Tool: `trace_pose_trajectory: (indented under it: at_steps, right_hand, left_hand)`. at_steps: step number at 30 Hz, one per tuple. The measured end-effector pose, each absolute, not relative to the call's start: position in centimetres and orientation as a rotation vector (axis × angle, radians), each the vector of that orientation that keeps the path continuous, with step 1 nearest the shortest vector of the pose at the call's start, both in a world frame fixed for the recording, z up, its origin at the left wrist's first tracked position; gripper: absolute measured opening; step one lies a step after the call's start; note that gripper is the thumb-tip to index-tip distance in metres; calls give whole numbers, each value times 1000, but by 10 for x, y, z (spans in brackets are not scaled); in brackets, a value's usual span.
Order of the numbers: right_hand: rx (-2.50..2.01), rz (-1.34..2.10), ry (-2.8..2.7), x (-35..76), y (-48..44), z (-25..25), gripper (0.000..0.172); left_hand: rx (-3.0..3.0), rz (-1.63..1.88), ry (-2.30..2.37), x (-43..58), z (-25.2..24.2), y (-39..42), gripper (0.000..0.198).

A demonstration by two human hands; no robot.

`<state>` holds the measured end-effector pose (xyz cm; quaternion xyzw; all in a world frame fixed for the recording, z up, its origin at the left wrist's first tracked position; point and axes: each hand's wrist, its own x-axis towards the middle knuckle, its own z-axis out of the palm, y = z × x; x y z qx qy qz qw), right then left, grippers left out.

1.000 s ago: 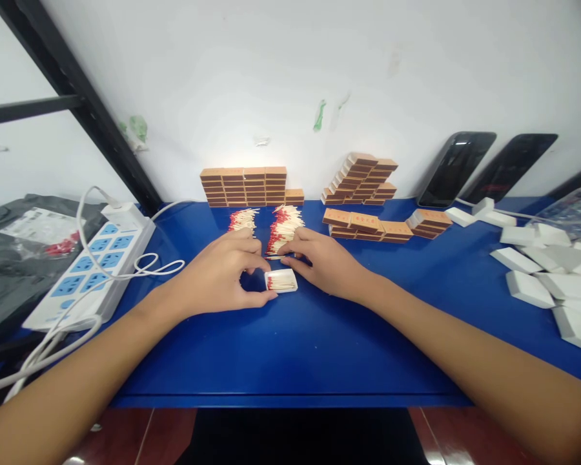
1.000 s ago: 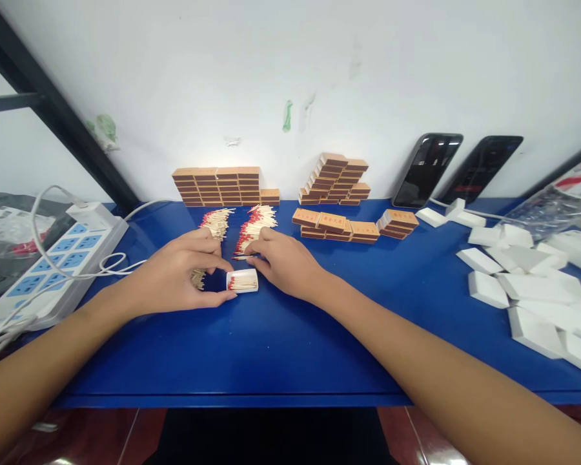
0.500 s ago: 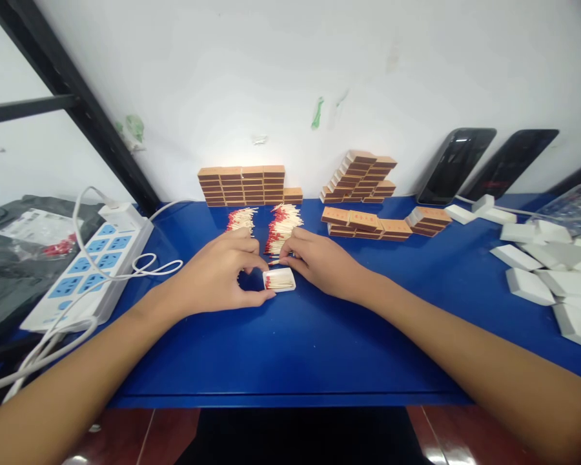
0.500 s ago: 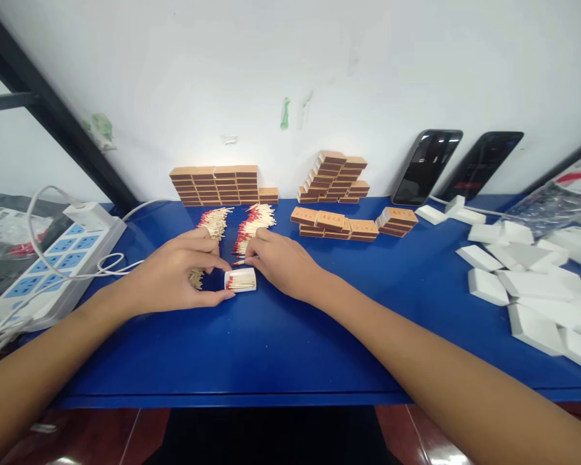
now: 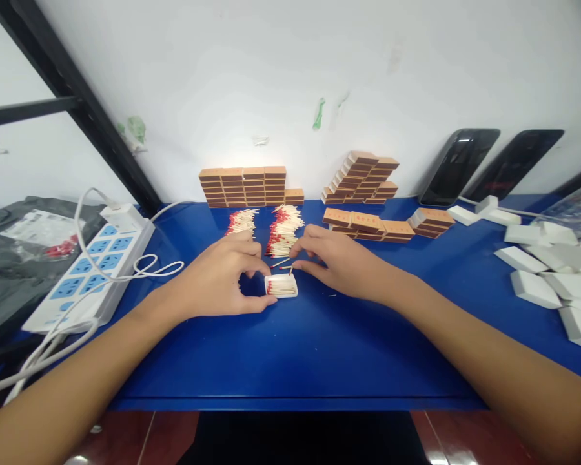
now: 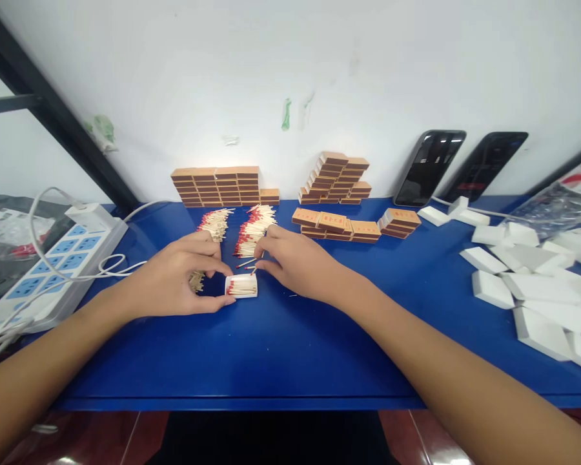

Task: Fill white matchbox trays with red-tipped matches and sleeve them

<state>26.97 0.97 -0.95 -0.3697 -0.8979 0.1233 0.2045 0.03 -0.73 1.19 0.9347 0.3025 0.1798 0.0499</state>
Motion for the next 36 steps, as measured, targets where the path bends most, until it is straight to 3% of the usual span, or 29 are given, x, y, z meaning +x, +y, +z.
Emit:
trace_pose_trajectory:
  at_steps: [28, 36]
  right_hand:
    - [-1167, 483, -2567, 266, 6, -7, 15]
    - [-1097, 394, -2535, 255, 10, -20, 6]
  left_hand:
    - [2836, 496, 922, 0, 12, -7, 24]
    - [2835, 508, 920, 1, 14, -8, 23]
